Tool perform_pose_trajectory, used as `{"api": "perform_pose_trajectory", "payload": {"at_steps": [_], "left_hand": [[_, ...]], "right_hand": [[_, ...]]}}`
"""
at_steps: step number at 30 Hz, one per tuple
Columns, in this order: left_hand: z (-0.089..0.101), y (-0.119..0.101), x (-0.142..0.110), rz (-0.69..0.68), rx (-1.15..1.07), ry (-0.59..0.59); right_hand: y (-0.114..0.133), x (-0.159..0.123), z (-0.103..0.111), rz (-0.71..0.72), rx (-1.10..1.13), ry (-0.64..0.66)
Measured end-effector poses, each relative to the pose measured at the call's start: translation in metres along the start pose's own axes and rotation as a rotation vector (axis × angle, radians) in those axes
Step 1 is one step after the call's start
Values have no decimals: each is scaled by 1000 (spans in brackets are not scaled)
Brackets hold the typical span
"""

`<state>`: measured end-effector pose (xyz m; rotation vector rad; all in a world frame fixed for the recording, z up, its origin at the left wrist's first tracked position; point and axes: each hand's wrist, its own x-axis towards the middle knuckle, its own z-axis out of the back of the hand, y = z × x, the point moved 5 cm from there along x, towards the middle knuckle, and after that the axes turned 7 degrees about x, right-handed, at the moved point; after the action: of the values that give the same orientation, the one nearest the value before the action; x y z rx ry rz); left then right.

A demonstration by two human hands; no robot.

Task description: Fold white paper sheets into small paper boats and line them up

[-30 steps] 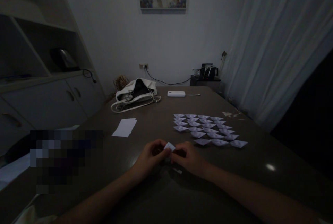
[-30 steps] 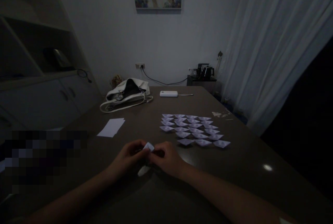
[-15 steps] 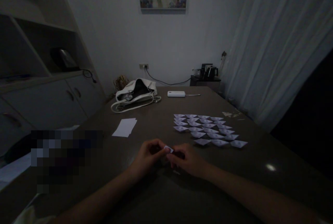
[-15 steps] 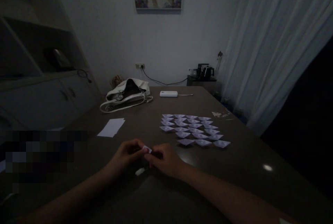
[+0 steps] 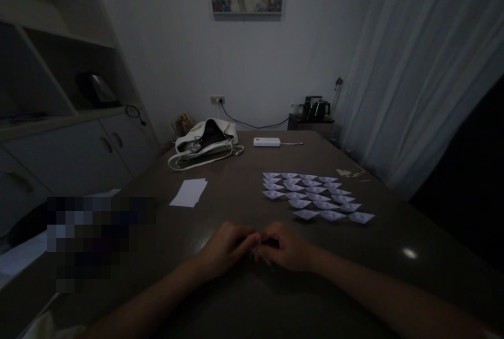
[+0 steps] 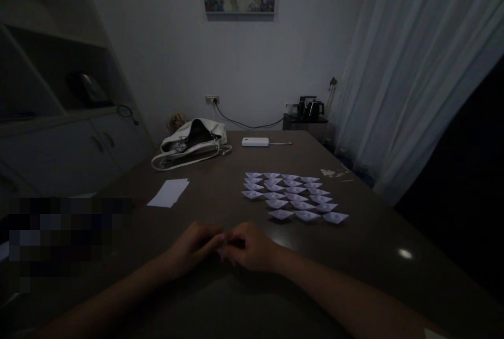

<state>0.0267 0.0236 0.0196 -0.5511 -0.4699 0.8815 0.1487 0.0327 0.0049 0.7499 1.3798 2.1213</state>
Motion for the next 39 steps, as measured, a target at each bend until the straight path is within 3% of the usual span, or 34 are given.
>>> {"api": "perform_pose_trajectory", "payload": {"at_steps": [5, 12, 22, 30, 39], "left_hand": [[-1, -5, -1, 5, 14, -31], [-1, -5, 0, 65, -141, -32], [-1, 5, 2, 215, -352, -91], [-4, 3, 4, 172, -375, -44], [0, 4, 2, 164, -336, -117]], "right_hand": [[-1, 0, -1, -47, 66, 55], [2, -1, -2, -8, 23, 72], [-4, 2, 6, -50, 87, -74], [-12, 4, 10, -52, 188, -151], [-10, 4, 8, -59, 241, -155]]}}
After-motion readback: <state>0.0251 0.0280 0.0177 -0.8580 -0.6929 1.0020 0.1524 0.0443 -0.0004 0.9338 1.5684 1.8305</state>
